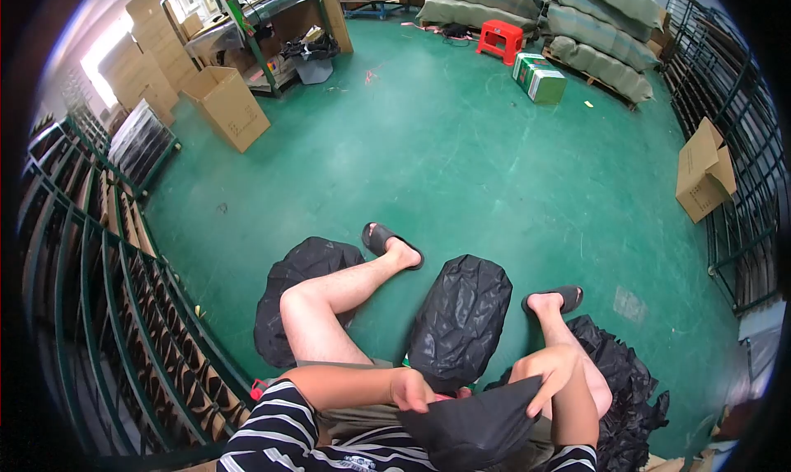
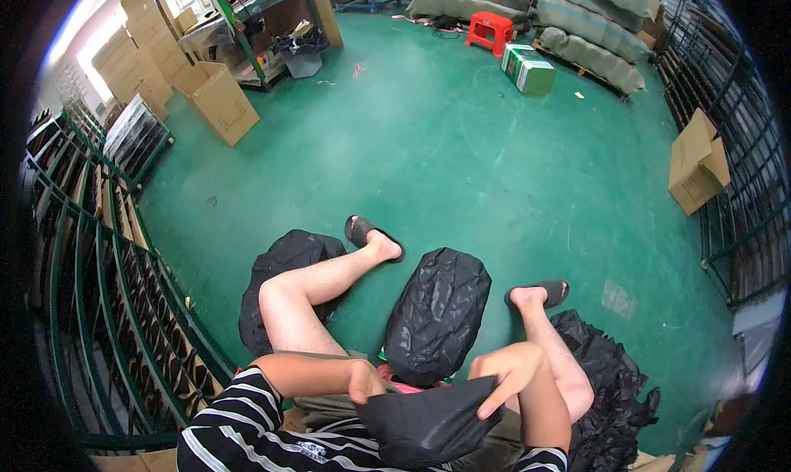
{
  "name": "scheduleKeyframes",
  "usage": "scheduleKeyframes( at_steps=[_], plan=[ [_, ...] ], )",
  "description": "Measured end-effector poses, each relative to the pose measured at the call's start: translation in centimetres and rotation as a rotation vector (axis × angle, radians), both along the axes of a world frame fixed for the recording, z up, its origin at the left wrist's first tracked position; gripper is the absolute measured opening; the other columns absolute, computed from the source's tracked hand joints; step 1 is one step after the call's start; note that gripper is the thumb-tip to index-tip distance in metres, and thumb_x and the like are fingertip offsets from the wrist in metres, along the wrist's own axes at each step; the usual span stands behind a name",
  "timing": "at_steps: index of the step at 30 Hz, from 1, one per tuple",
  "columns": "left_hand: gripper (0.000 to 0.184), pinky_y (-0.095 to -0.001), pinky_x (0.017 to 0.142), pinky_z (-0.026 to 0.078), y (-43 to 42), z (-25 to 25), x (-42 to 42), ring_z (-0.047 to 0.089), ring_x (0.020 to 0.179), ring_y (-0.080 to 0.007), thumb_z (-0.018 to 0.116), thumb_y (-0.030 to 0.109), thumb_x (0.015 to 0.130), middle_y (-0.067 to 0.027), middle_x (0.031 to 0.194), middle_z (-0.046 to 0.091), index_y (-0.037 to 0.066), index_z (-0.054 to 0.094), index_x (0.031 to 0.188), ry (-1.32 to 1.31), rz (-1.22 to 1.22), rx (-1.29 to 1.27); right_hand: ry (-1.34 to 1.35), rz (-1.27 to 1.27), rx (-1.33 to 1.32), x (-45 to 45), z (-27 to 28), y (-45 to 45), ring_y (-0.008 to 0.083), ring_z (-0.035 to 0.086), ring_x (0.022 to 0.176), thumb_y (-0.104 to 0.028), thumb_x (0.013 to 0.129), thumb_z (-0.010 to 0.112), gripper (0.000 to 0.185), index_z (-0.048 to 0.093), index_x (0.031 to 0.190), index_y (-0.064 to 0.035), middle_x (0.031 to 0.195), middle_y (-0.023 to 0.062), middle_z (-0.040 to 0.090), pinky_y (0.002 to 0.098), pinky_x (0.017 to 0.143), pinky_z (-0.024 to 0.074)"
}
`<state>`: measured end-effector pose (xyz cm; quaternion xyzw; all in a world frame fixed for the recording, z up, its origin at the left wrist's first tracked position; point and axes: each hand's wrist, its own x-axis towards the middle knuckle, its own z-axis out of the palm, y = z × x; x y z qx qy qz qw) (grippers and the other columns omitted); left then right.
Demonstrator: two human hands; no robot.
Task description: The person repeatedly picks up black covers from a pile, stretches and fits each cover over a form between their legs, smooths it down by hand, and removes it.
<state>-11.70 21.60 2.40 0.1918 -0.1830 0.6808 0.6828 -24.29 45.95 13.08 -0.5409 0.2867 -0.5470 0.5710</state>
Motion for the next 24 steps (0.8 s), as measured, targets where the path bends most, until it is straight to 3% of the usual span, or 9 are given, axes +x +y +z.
scheduleKeyframes(
  at_steps=[2, 3, 9, 14, 17, 20, 22, 23, 24],
  plan=[
    [0.068, -0.0396, 0.116, 0.005, -0.2, -0.9, 0.4, 0.005, 0.146, -0.0259, 0.045, 0.027, 0.096, -0.0174, 0.157, 0.007, -0.008, 0.015, 0.147, 0.201, -0.008, 0.232, -0.093, -0.074, -0.114, -1.4, -1.3, 1.2, 0.0344, 0.038, 0.047, -0.011, 0.087, 0.069, 0.041, 0.044, 0.059, 0.0059, 0.051, 0.0182, 0.041, 0.0407, 0.050, 0.0261],
    [0.070, -0.0397, 0.115, 0.005, 0.3, 3.9, -1.5, 0.009, 0.145, -0.0295, 0.049, 0.031, 0.096, -0.0207, 0.155, 0.015, -0.013, 0.021, 0.143, 0.432, 0.451, 0.469, -0.094, -0.073, -0.113, -1.9, -2.4, 1.9, 0.0344, 0.038, 0.047, -0.011, 0.087, 0.069, 0.041, 0.044, 0.059, 0.0059, 0.051, 0.0182, 0.041, 0.0407, 0.050, 0.0261],
    [0.066, -0.0400, 0.115, 0.007, -2.8, 6.0, -4.4, 0.013, 0.144, -0.0304, 0.050, 0.027, 0.097, -0.0220, 0.153, 0.019, -0.016, 0.024, 0.140, 0.778, 0.449, 0.268, -0.216, -0.250, 0.074, -0.8, -7.8, 3.6, 0.0313, 0.036, 0.047, -0.016, 0.083, 0.073, 0.045, 0.043, 0.055, 0.0011, 0.050, 0.0143, 0.038, 0.0392, 0.050, 0.0253],
    [0.062, -0.0403, 0.115, 0.008, -4.9, 6.6, -5.6, 0.016, 0.143, -0.0313, 0.051, 0.024, 0.097, -0.0232, 0.152, 0.024, -0.018, 0.028, 0.138, 1.103, 0.410, 0.092, -0.259, -0.178, -0.122, -1.9, -9.0, 4.3, 0.0327, 0.043, 0.051, -0.028, 0.080, 0.076, 0.047, 0.049, 0.056, 0.0014, 0.053, 0.0148, 0.046, 0.0408, 0.053, 0.0306],
    [0.042, -0.0391, 0.114, 0.015, -5.7, 6.8, -6.3, 0.025, 0.140, -0.0283, 0.046, 0.002, 0.096, -0.0234, 0.147, 0.034, -0.019, 0.037, 0.132, 0.993, 0.558, 0.173, -0.253, -0.144, -0.172, -0.4, -2.2, 2.5, 0.0332, 0.057, 0.064, -0.040, 0.076, 0.079, 0.050, 0.058, 0.065, 0.0034, 0.066, 0.0182, 0.058, 0.0408, 0.061, 0.0406],
    [0.042, -0.0362, 0.113, 0.017, -5.6, 5.8, -4.2, 0.027, 0.139, -0.0225, 0.045, 0.001, 0.096, -0.0168, 0.146, 0.037, -0.016, 0.039, 0.134, 0.638, 0.378, -0.111, -0.183, -0.217, -0.070, 1.5, -0.5, 1.6, 0.0285, 0.060, 0.070, -0.039, 0.079, 0.077, 0.050, 0.060, 0.074, 0.0084, 0.073, 0.0194, 0.062, 0.0386, 0.063, 0.0436],
    [0.042, -0.0350, 0.113, 0.017, -5.2, 7.3, -4.4, 0.028, 0.138, -0.0222, 0.046, 0.001, 0.096, -0.0159, 0.145, 0.040, -0.015, 0.040, 0.134, 0.662, -0.015, -0.493, -0.096, -0.167, 0.078, 1.7, 0.3, 1.2, 0.0247, 0.053, 0.059, -0.030, 0.083, 0.074, 0.044, 0.055, 0.067, 0.0065, 0.063, 0.0167, 0.054, 0.0371, 0.055, 0.0375],
    [0.044, -0.0354, 0.114, 0.014, -4.1, 5.5, -4.3, 0.024, 0.140, -0.0234, 0.047, 0.002, 0.096, -0.0169, 0.148, 0.035, -0.015, 0.038, 0.135, 0.657, 0.099, -0.197, 0.041, -0.198, 0.062, 1.2, 0.6, 1.0, 0.0234, 0.041, 0.049, -0.021, 0.087, 0.071, 0.046, 0.043, 0.060, 0.0045, 0.054, 0.0143, 0.042, 0.0383, 0.050, 0.0290],
    [0.044, -0.0354, 0.114, 0.014, -3.2, 6.0, -4.3, 0.024, 0.140, -0.0234, 0.047, 0.002, 0.096, -0.0169, 0.148, 0.035, -0.015, 0.038, 0.135, 0.652, 0.095, -0.196, 0.064, -0.219, 0.069, 0.8, 0.5, 1.3, 0.0246, 0.038, 0.046, -0.020, 0.088, 0.069, 0.049, 0.038, 0.058, 0.0037, 0.052, 0.0140, 0.037, 0.0389, 0.049, 0.0262]
  ],
)
